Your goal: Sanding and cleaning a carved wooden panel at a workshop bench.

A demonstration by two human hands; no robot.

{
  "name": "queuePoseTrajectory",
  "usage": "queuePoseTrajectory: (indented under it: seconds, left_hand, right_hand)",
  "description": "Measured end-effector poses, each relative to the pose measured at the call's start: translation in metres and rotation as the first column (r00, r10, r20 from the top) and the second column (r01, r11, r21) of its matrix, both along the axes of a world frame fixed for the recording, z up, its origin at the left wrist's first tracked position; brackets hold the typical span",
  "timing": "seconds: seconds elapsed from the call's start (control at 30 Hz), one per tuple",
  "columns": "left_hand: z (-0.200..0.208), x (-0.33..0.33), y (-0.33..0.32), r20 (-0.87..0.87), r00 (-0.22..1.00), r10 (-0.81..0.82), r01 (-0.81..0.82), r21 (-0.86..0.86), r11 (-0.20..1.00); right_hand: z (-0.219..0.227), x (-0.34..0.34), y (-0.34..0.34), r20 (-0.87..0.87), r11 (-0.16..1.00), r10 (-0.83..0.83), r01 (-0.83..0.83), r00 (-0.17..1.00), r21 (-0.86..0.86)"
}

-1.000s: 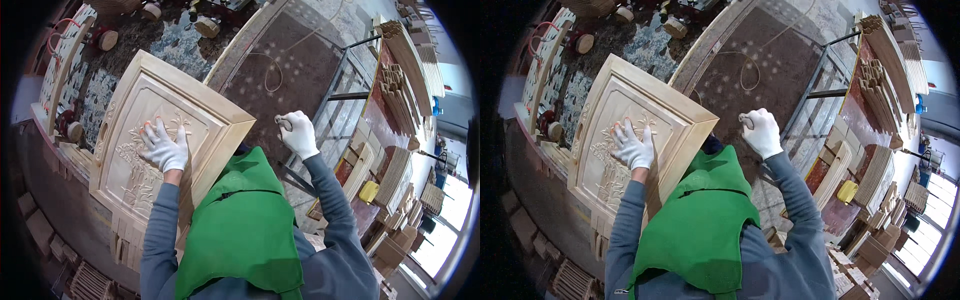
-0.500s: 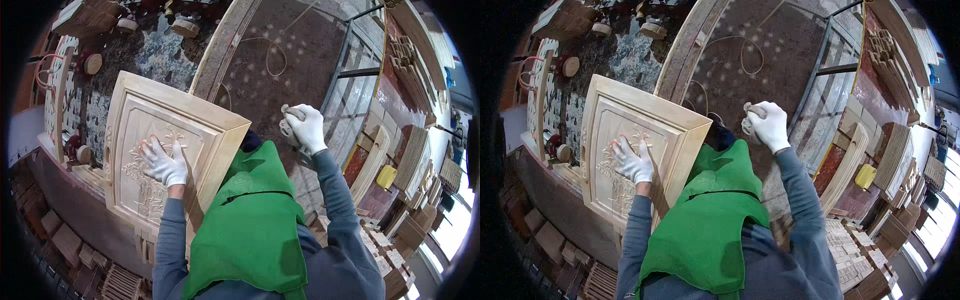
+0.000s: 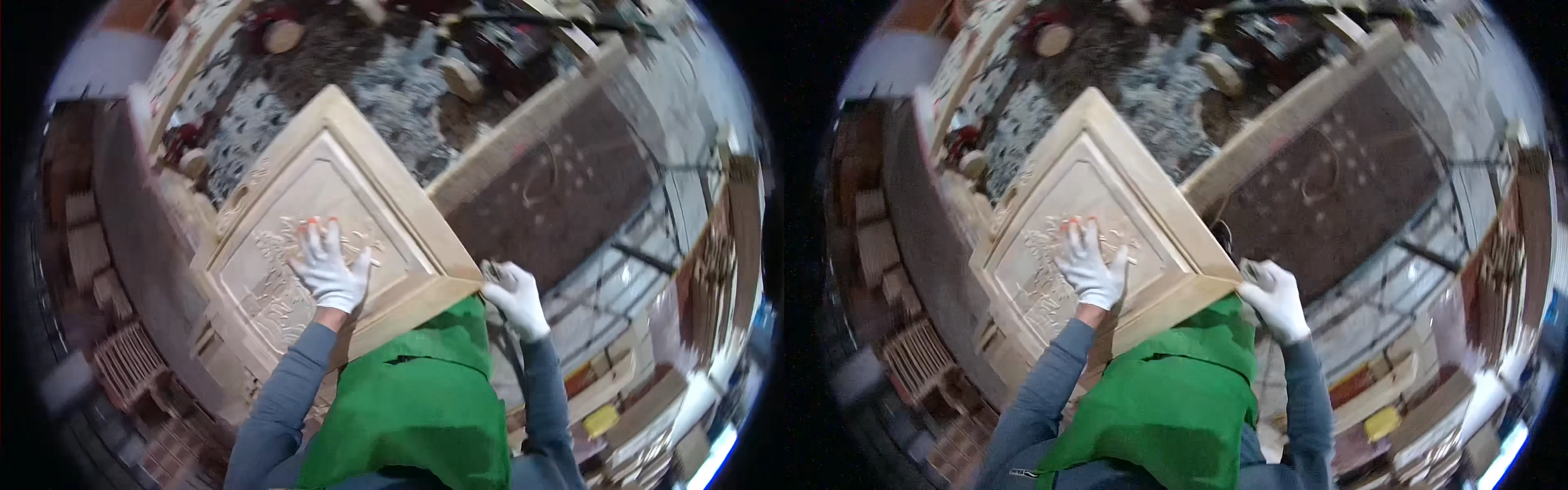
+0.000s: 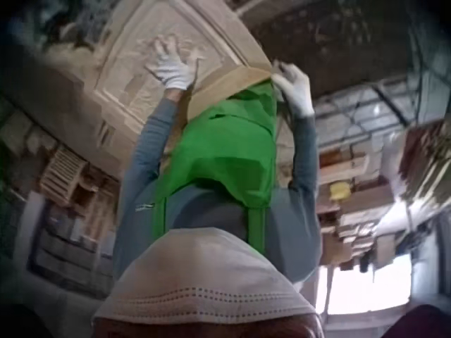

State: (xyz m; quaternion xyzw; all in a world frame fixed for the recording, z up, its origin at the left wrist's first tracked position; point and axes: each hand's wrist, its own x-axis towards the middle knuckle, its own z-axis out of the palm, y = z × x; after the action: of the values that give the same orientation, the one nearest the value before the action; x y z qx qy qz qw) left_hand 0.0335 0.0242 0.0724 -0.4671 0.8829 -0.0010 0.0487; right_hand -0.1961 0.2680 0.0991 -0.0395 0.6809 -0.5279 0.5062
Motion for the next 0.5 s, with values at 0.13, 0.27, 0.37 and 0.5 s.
queuePoseTrajectory:
  seconds: [0.13, 0.27, 0.37, 0.5]
  left_hand:
    - [0.022, -0.008, -0.003, -0.009, 0.999, 0.041, -0.040, 0.060, 0.997]
    - [0.031, 0.003, -0.009, -0.117, 0.991, 0.058, -0.035, 0.187, 0.982]
    - [0.028, 0.008, -0.010, -0.191, 0.979, 0.074, -0.035, 0.199, 0.979]
    - [0.015, 0.012, -0.009, -0.286, 0.954, 0.090, -0.020, 0.240, 0.971]
  right_hand:
    - [0.002, 0.008, 0.010, 0.294, 0.964, -0.246, 0.265, 0.924, -0.025]
    - [0.026, 0.025, -0.019, -0.017, 0.988, -0.110, 0.111, 0.994, 0.108]
    - [0.090, 0.023, -0.042, 0.107, 0.996, 0.044, -0.035, 0.993, -0.084]
    - [0.128, 0.040, -0.100, 0.022, 0.981, 0.045, -0.040, 0.999, -0.187]
